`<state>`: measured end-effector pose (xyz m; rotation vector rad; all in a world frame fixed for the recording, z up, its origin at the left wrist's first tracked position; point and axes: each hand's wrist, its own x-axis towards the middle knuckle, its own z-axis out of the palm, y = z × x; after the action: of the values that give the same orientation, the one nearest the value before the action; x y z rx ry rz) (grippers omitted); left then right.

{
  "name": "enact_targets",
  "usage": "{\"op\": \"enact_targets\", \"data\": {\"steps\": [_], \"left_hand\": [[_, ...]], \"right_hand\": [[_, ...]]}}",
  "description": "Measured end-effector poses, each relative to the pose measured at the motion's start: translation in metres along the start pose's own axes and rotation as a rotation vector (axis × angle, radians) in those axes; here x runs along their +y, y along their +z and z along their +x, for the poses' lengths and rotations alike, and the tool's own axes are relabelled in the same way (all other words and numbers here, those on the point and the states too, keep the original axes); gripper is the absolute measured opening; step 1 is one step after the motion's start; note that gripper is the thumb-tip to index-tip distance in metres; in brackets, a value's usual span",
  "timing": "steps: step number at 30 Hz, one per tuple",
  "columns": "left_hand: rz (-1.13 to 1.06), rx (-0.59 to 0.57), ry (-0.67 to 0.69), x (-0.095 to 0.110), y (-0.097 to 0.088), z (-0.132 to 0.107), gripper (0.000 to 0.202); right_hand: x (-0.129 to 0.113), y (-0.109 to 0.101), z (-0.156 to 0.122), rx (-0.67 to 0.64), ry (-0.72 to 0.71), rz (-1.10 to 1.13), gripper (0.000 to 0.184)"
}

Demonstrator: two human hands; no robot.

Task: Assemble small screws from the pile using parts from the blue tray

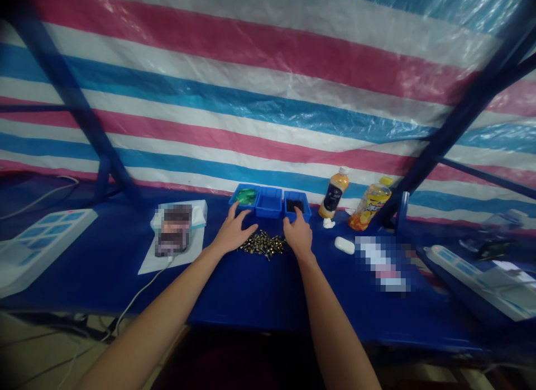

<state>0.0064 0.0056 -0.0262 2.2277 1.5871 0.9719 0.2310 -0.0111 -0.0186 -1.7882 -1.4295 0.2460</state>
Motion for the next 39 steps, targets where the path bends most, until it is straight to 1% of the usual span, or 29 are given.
{"op": "enact_targets", "data": {"steps": [3,7,10,13,18,23,28,30,33,35,37,39], "left_hand": [[-0.012,0.01,0.003,0.0,0.0,-0.001,0.061],[-0.013,0.034,0.014,0.002,0.0,-0.002,0.06],[-0.01,0.049,0.021,0.003,0.0,-0.002,0.059],[-0.01,0.062,0.026,0.005,-0.001,-0.003,0.057],[-0.014,0.085,0.027,0.008,-0.003,-0.003,0.055],[-0.012,0.138,0.018,0.009,-0.004,-0.002,0.051],[-0.04,0.157,0.019,0.011,-0.004,-0.002,0.049],[-0.065,0.188,0.025,0.013,-0.006,-0.001,0.047],[-0.158,0.278,0.026,0.016,-0.011,0.001,0.045],[-0.295,0.32,0.021,0.017,-0.014,0.004,0.046],[-0.438,0.336,0.007,0.017,-0.016,0.006,0.048],[-0.531,0.33,-0.017,0.017,-0.017,0.008,0.049]], "right_hand": [[0.007,-0.002,0.003,-0.007,0.037,-0.104,0.05],[0.007,0.0,0.004,-0.024,0.067,-0.146,0.039],[0.006,0.002,0.004,0.015,0.052,-0.133,0.036],[0.007,0.003,0.005,0.077,0.031,-0.071,0.039],[0.002,0.0,0.003,0.173,-0.052,-0.02,0.049],[-0.008,-0.005,-0.002,0.271,-0.164,-0.016,0.05],[-0.015,-0.007,-0.006,0.279,-0.281,-0.032,0.044],[-0.016,-0.008,-0.008,0.275,-0.32,-0.026,0.04],[-0.018,-0.008,-0.01,0.271,-0.364,0.002,0.037],[-0.019,-0.009,-0.012,0.261,-0.379,0.019,0.036],[-0.021,-0.01,-0.013,0.245,-0.388,0.029,0.034],[-0.021,-0.011,-0.014,0.222,-0.405,0.03,0.033]]}}
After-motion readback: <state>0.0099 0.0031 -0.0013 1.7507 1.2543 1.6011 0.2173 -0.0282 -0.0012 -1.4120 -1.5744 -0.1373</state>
